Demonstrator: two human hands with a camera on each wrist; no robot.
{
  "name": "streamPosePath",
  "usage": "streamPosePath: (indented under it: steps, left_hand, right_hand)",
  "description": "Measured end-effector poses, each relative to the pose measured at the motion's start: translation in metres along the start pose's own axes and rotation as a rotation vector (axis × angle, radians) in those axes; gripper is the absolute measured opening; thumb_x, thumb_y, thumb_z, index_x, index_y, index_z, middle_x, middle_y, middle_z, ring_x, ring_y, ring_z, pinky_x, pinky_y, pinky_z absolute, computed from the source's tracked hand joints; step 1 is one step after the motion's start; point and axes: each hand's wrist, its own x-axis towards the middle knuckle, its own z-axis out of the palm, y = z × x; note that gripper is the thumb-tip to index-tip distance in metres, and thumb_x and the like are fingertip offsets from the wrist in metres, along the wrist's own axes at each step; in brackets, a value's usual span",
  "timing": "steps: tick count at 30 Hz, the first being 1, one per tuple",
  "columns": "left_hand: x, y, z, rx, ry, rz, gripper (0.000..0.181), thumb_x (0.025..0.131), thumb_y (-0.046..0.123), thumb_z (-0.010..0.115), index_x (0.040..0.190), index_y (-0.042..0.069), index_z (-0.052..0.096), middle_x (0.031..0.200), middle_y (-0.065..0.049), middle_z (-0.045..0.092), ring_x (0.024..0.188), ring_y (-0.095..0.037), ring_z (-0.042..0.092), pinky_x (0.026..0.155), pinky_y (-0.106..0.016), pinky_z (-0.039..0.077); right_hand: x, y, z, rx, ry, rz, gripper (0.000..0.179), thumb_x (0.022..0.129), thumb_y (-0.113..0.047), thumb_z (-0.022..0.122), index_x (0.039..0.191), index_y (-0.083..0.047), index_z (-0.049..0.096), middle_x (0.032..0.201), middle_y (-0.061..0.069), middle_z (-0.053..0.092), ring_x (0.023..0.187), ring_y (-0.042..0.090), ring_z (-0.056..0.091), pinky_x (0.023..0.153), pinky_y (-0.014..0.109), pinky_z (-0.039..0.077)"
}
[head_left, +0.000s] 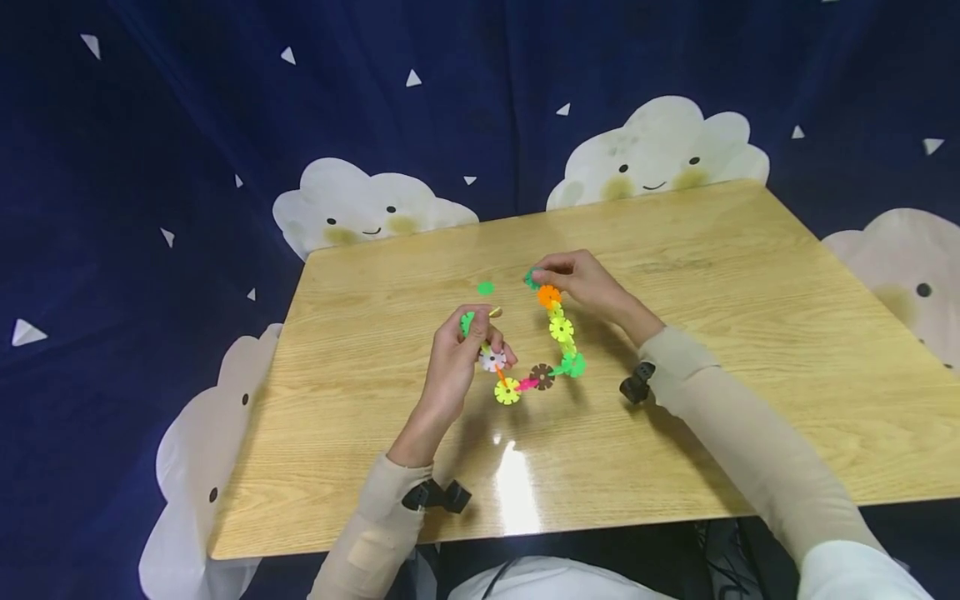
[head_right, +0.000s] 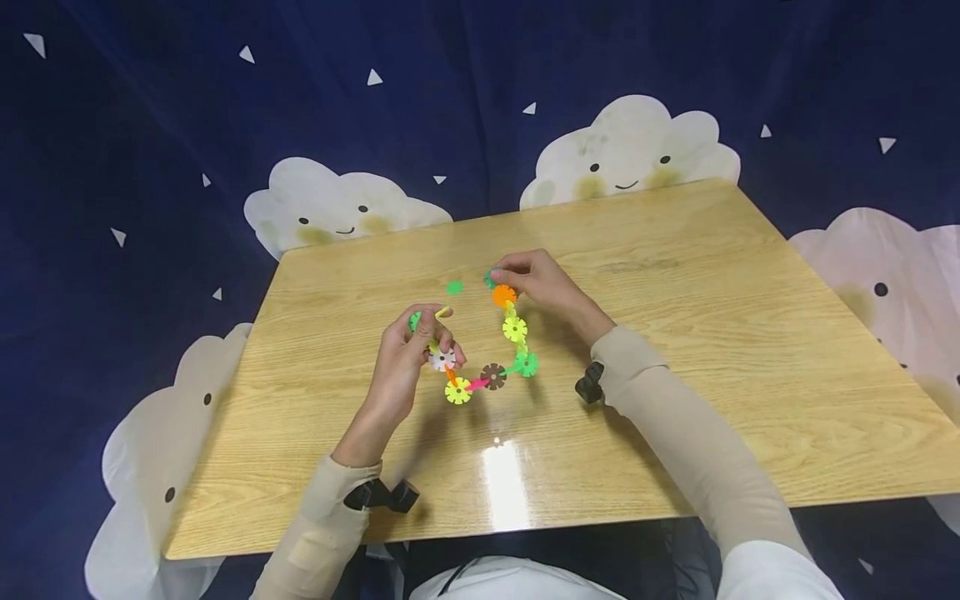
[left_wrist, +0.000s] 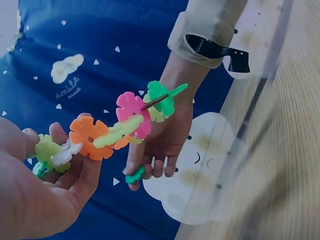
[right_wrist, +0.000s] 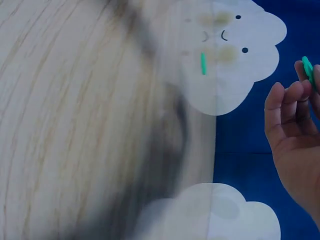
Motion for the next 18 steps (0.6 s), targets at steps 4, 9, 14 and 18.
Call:
streamPosePath:
  steps: [4,9,14,18]
  left_hand:
    - [0.0,-0.001,0.001,0.001,-0.002,-0.004,0.049,0.101,0.045,0.044,0.127,0.004,0.05,0.07,-0.005,0.056,0.068,-0.022,0.07,0.066,-0.033,0.058]
    - [0.0,-0.002,0.001,-0.008,-0.002,-0.01,0.047,0.101,0.045,0.044,0.125,0.005,0.05,0.069,-0.005,0.056,0.068,-0.022,0.069,0.065,-0.031,0.057]
    - [0.0,-0.002,0.002,-0.009,-0.004,-0.012,0.051,0.102,0.043,0.043,0.127,-0.001,0.048,0.069,-0.005,0.056,0.067,-0.022,0.069,0.065,-0.03,0.056]
    - [0.0,-0.002,0.002,0.0,-0.003,-0.023,0.05,0.102,0.042,0.043,0.127,0.0,0.049,0.068,-0.005,0.056,0.067,-0.022,0.069,0.067,-0.03,0.056]
  right_hand:
    - [-0.01,-0.025,-0.002,0.057,-0.011,-0.026,0.029,0.099,-0.025,0.058,0.113,-0.002,0.07,0.106,0.009,0.07,0.084,0.021,0.056,0.075,0.027,0.05]
    - [-0.017,-0.045,0.001,0.083,-0.013,-0.082,0.027,0.099,-0.02,0.058,0.115,0.0,0.068,0.108,0.009,0.07,0.086,0.028,0.059,0.077,0.028,0.053]
    - [-0.025,-0.064,0.007,0.106,0.012,-0.13,0.019,0.095,-0.016,0.065,0.107,-0.002,0.07,0.098,0.015,0.068,0.081,0.028,0.06,0.07,0.025,0.052]
    - [-0.031,-0.079,0.012,0.091,0.032,-0.171,0.014,0.091,-0.012,0.069,0.1,-0.001,0.07,0.09,0.012,0.069,0.079,0.023,0.063,0.075,0.028,0.053]
